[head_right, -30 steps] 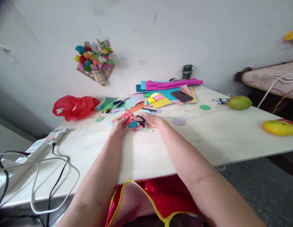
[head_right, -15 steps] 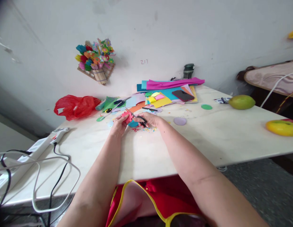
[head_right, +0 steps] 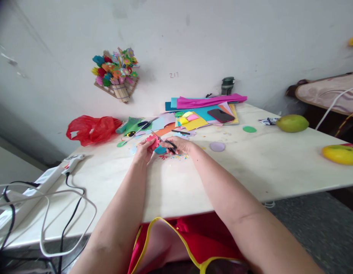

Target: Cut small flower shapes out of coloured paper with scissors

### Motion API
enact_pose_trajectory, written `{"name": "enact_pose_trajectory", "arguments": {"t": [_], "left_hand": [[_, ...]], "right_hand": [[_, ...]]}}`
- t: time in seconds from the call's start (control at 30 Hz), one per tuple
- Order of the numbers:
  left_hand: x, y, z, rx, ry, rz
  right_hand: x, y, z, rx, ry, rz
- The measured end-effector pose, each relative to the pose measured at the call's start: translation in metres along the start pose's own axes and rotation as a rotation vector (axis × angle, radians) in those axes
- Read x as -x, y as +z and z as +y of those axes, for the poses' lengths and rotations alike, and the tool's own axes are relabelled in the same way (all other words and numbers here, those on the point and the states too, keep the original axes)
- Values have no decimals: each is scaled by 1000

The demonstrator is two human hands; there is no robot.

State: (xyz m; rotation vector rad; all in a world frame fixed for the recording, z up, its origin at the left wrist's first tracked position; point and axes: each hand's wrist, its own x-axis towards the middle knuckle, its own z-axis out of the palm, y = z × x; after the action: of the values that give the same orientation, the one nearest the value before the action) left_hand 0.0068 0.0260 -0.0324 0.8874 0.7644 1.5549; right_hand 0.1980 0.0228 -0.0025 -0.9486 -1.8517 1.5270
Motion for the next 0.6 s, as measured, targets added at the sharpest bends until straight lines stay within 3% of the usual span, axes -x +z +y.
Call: {"name": "enact_pose_trajectory", "arguments": {"t": [0.6], "left_hand": [[1, 3, 2, -8, 23, 24]], "right_hand": [[2, 4, -6, 0, 21, 43]]}}
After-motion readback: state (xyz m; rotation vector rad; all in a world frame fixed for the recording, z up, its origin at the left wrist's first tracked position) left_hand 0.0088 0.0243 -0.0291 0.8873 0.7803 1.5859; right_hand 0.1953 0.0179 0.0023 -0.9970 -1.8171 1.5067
